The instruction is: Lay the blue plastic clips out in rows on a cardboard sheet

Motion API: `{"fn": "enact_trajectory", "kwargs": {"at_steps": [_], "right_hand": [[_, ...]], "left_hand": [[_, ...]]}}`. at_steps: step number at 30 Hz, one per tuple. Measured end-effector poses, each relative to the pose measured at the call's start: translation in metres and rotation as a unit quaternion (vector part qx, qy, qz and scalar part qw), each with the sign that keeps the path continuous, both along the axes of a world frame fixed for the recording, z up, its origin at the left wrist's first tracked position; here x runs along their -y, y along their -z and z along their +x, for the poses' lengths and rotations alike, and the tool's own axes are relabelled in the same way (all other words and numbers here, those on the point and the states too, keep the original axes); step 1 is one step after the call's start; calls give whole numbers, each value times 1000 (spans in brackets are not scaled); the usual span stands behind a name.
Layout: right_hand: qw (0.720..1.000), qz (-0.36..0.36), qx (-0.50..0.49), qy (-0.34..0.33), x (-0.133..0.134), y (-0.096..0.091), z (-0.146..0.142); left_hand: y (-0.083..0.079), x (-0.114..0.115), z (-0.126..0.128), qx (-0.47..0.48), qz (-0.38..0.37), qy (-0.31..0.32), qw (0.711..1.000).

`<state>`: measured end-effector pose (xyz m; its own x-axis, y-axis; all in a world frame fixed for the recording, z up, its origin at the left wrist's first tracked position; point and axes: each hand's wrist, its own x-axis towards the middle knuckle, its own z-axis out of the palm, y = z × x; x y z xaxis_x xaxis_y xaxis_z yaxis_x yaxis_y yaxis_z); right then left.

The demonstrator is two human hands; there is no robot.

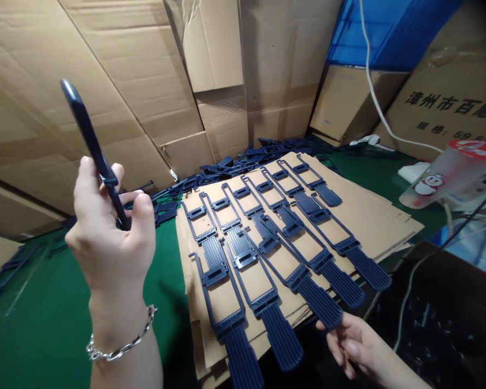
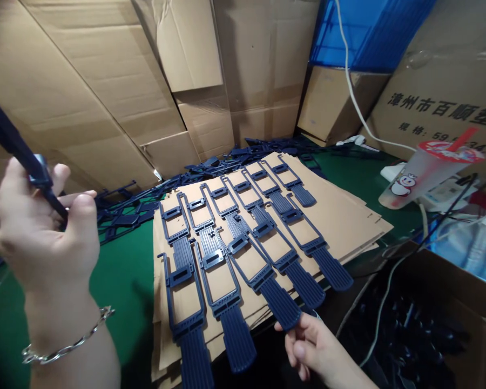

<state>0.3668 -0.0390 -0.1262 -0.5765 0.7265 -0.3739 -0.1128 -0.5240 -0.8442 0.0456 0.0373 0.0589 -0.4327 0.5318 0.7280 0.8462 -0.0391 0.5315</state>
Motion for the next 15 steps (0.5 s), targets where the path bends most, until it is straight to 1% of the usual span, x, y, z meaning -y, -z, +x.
{"fn": "enact_trajectory", "kwargs": {"at_steps": [2,4,7,11,15], "right_hand": [[998,-23,-7,53,4,-3,-9],[995,-44,-5,89,6,-5,-15],[992,-38,25,118,7,-2,-21],[993,-1,62,97,9,3,-26],[995,19,73,64,13,3,-29]], "left_hand": [[-1,0,1,2,2,1,1000],[-1,1,2,3,-12,-2,1000],[0,1,0,7,-18,1,1000],[1,0,-4,10,-13,5,1000],[2,-1,-7,18,-19,6,1000]]}}
